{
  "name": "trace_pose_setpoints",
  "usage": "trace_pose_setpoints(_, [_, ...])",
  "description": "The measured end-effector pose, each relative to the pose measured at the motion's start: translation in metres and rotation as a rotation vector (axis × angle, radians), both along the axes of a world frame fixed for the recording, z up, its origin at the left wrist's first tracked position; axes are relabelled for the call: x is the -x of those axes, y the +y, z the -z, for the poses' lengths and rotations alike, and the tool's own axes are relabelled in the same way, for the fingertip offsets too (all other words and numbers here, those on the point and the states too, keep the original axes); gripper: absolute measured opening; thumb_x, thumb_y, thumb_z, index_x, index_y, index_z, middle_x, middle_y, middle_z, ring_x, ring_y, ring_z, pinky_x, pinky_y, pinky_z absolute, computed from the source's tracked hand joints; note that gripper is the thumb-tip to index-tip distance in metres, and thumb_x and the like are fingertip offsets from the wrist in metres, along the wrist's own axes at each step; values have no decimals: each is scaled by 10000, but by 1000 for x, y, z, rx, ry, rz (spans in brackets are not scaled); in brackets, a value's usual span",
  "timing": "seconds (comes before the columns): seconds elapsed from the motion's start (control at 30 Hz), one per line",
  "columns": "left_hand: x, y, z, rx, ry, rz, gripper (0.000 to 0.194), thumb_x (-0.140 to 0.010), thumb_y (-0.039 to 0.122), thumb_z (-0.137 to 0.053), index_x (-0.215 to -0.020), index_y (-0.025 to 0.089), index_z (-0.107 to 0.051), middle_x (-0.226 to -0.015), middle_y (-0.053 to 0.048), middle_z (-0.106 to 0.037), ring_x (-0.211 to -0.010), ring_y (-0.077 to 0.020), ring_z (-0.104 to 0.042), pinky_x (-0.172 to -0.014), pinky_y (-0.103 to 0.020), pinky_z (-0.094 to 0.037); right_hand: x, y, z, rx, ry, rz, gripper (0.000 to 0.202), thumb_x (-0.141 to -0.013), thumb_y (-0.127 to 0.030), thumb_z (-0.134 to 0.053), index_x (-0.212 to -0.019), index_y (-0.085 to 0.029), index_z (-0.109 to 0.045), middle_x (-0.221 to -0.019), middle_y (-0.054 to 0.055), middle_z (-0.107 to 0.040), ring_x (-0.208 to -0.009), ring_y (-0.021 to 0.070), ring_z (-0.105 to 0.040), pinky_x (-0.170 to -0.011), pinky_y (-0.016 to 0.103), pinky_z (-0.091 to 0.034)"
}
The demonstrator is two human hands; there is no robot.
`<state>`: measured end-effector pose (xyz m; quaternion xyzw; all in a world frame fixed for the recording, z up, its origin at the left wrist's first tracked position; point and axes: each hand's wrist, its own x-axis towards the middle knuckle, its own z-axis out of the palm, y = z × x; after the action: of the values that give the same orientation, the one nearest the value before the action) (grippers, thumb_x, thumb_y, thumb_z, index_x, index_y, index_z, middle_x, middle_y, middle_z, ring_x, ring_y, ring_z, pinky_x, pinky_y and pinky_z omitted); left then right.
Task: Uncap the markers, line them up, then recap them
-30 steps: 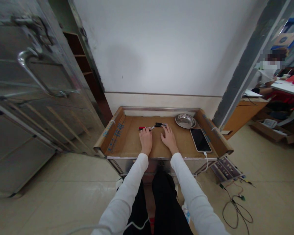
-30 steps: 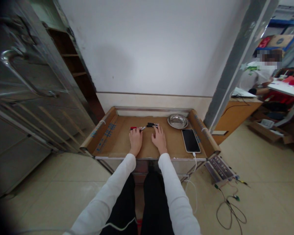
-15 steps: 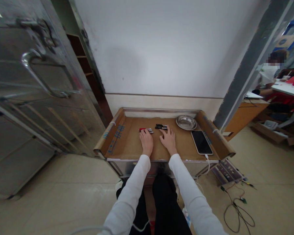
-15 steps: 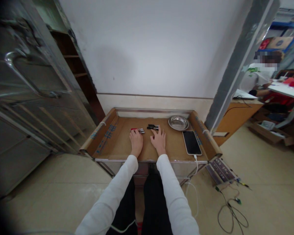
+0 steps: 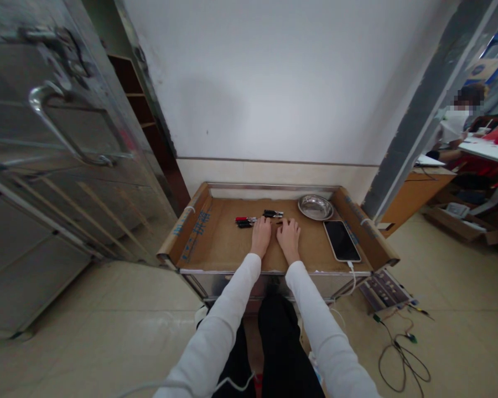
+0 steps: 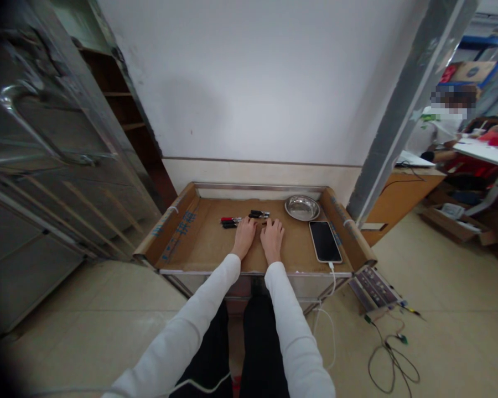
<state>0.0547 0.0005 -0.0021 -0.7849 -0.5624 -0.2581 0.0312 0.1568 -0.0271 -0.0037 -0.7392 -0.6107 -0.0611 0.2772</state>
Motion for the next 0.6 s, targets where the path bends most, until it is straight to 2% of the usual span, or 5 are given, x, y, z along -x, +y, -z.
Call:
trace_pose_setpoints(0.1, [1,-1,-1,19,-50,36,196,-937,148,-379,-992,127,-566,-1024,-136,-596,-1001,-235,-564,-908,-399,-447,-1,1,1,1,-40,-31,239,-884,-164,-396,-1002,-157,-604,-1038,157,-580,-981,259,-495,-851,383,-369])
trace_pose_setpoints(0.3, [5,-2,-4,74,-101,154,153,-924,145,-430,-961,150,-578,-1046,-104,-595,-1016,-199,-558,-916,-351,-451,-5,0,1,35,-70,-110,226,-908,-175,-400,-1007,-172,-603,-1047,133,-590,-981,249,-492,-837,360,-368])
trace_pose_setpoints(0.6, [5,-3,-7,60,-88,141,225,-930,147,-408,-1125,156,-519,-1079,-113,-634,-1033,-199,-588,-925,-346,-447,-8,3,7,18,-23,-180,213,-929,-236,-433,-996,-194,-632,-1040,106,-601,-984,238,-497,-845,344,-365])
